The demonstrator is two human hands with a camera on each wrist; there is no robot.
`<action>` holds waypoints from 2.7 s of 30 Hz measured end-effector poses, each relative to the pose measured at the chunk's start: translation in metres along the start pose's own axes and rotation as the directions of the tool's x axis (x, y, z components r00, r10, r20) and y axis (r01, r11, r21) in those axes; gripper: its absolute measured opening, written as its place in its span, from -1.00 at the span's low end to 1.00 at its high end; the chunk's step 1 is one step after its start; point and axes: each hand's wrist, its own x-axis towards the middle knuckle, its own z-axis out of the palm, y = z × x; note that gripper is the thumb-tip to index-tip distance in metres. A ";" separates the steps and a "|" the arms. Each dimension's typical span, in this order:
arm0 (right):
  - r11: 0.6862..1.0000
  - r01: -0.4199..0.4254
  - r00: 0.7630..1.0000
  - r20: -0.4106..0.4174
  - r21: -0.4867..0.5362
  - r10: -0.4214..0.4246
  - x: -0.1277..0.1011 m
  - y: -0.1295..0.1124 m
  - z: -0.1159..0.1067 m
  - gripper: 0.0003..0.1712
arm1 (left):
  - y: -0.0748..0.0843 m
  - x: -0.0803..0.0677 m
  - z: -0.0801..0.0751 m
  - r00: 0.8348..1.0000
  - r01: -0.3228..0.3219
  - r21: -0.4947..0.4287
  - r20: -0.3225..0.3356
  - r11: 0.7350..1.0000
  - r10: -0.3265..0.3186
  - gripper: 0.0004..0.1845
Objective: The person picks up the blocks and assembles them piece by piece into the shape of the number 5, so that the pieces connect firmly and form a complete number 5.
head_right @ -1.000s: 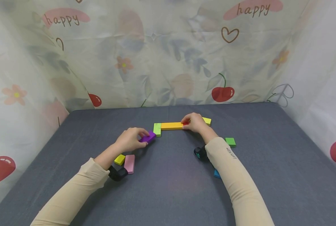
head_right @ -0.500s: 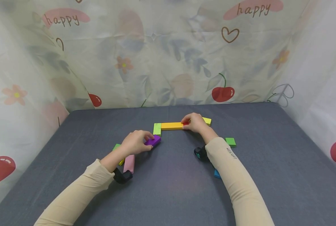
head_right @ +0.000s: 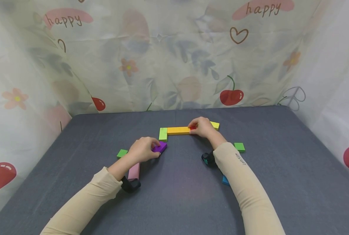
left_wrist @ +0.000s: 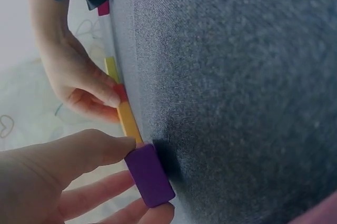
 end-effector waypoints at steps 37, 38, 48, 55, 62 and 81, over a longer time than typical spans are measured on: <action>1.000 0.007 1.000 -0.004 -0.004 -0.007 -0.001 0.000 0.000 -0.67 | -0.007 0.008 0.000 0.997 -0.056 -0.010 0.048 0.998 0.056 -0.66; 1.000 0.006 1.000 -0.003 -0.004 -0.006 -0.001 0.000 0.000 -0.67 | -0.008 0.008 0.001 0.997 -0.053 -0.009 0.047 0.999 0.053 -0.66; 1.000 0.005 1.000 -0.002 -0.003 -0.005 0.000 0.001 0.001 -0.67 | -0.007 0.012 0.001 0.998 -0.040 0.001 0.038 0.999 0.040 -0.65; 1.000 -0.003 1.000 0.006 0.014 0.003 0.000 0.002 0.000 -0.67 | -0.007 0.012 0.001 0.999 -0.043 0.001 0.029 0.999 0.043 -0.65; 0.999 0.044 0.999 -0.010 0.032 -0.044 -0.003 0.000 -0.003 -0.70 | -0.008 0.014 -0.002 0.999 -0.042 -0.008 0.031 0.999 0.042 -0.53; 1.000 0.006 1.000 0.007 0.013 -0.006 -0.001 0.000 -0.001 -0.67 | -0.011 0.029 -0.012 0.986 -0.050 -0.030 0.160 0.998 0.054 -0.22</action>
